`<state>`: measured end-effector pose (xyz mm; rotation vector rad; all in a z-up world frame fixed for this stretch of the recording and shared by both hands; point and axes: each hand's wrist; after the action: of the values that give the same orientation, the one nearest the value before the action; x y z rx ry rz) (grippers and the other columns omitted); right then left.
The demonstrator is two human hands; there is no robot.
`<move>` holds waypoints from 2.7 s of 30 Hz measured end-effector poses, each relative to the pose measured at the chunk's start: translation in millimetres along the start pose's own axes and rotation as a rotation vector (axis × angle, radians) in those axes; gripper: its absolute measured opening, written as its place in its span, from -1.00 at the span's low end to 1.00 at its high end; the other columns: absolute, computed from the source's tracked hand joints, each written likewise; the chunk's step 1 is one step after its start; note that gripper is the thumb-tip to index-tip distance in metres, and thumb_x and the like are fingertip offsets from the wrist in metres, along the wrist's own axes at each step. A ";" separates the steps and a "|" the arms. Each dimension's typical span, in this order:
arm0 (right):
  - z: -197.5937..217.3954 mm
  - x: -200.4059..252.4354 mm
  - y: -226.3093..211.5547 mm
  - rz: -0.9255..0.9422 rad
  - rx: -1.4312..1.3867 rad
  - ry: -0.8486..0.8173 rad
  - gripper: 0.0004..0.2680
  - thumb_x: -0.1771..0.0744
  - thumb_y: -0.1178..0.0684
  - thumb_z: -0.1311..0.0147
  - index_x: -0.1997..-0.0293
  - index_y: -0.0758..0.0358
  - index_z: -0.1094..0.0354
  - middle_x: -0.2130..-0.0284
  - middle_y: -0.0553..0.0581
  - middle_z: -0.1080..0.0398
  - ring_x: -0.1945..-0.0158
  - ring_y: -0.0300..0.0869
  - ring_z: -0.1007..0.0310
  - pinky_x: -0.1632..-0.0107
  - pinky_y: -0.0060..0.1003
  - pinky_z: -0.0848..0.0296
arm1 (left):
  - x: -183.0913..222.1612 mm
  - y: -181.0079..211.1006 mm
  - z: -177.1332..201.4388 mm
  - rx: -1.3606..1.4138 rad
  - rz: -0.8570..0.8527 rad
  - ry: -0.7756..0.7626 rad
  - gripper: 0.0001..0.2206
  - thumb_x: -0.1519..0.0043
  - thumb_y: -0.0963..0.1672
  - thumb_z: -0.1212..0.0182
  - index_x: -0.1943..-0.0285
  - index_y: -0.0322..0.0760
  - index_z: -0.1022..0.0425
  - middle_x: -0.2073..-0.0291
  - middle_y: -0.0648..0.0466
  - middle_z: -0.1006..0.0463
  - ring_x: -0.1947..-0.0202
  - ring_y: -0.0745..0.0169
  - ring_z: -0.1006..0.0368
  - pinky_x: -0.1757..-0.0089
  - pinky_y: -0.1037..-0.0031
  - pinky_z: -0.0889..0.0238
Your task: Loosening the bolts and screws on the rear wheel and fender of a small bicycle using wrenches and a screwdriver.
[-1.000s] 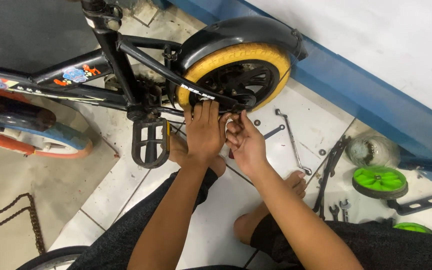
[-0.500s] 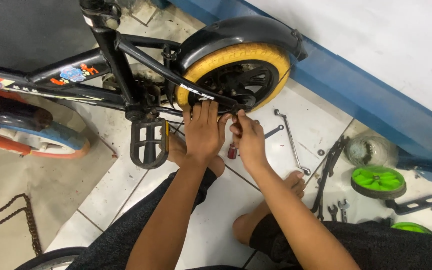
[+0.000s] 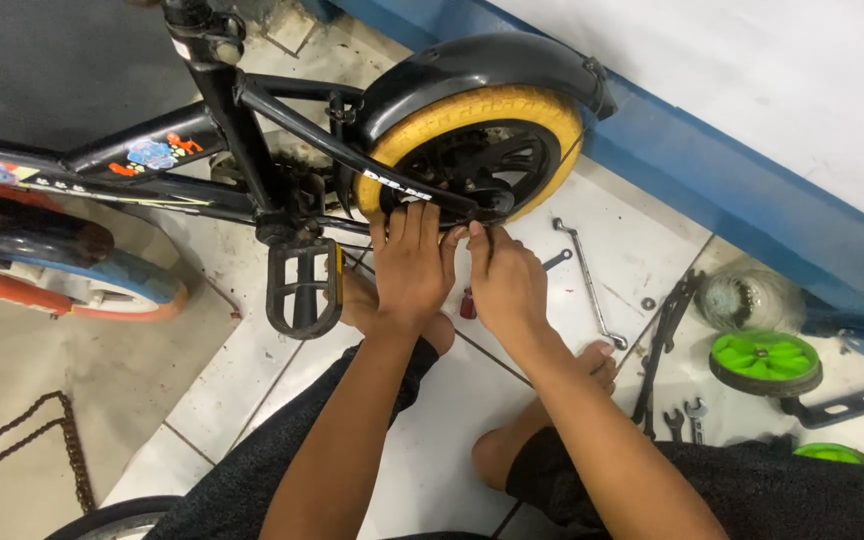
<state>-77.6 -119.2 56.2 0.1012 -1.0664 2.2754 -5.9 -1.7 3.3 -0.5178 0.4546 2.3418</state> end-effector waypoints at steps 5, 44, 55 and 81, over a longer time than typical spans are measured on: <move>-11.4 -5.5 1.4 0.008 -0.331 -0.058 -0.63 -0.49 -0.19 0.40 0.37 0.14 -0.25 0.63 0.04 -0.27 0.52 -0.14 -0.29 0.47 -0.32 -0.28 | -0.8 -1.0 -1.4 -0.004 -0.001 -0.007 -0.60 -0.41 0.06 -0.04 -0.16 -0.32 -0.43 0.14 0.01 -0.45 0.10 0.07 -0.38 -0.13 0.16 -0.05; 7.8 6.3 -10.0 0.149 0.223 0.130 -0.62 -0.48 -0.19 0.21 0.18 0.31 -0.50 0.58 0.24 -0.49 0.46 0.00 -0.55 0.40 -0.13 -0.48 | 0.4 -1.8 -3.5 -0.007 -0.001 0.008 -0.59 -0.41 0.07 -0.04 -0.18 -0.32 -0.43 0.13 0.00 -0.45 0.08 0.07 -0.38 -0.12 0.13 -0.04; -23.2 -3.7 6.1 -0.079 -0.837 -0.127 -0.68 -0.47 -0.22 0.39 0.34 0.08 -0.18 0.59 -0.04 -0.23 0.54 -0.23 -0.22 0.48 -0.38 -0.16 | 3.6 -5.0 -4.7 -0.006 -0.004 0.043 -0.60 -0.41 0.06 -0.04 -0.17 -0.31 -0.43 0.18 0.01 -0.43 0.11 0.06 -0.38 -0.11 0.16 -0.05; -15.6 3.1 0.8 -0.069 -0.548 -0.011 -0.61 -0.48 -0.14 0.41 0.46 0.12 -0.28 0.73 0.02 -0.33 0.54 -0.18 -0.32 0.44 -0.32 -0.38 | 0.7 -2.1 -3.9 -0.007 -0.012 -0.001 -0.62 -0.42 0.05 -0.03 -0.14 -0.33 -0.42 0.15 0.00 -0.44 0.10 0.04 -0.37 -0.14 0.09 -0.01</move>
<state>-77.7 -106.9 46.2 -0.0734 -1.6212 1.8486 -4.0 -1.6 -0.7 -0.5212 0.4419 2.3323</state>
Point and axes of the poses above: each hand's wrist, its own x-axis away from the middle knuckle, its own z-axis out of the back of the hand, y = z × x
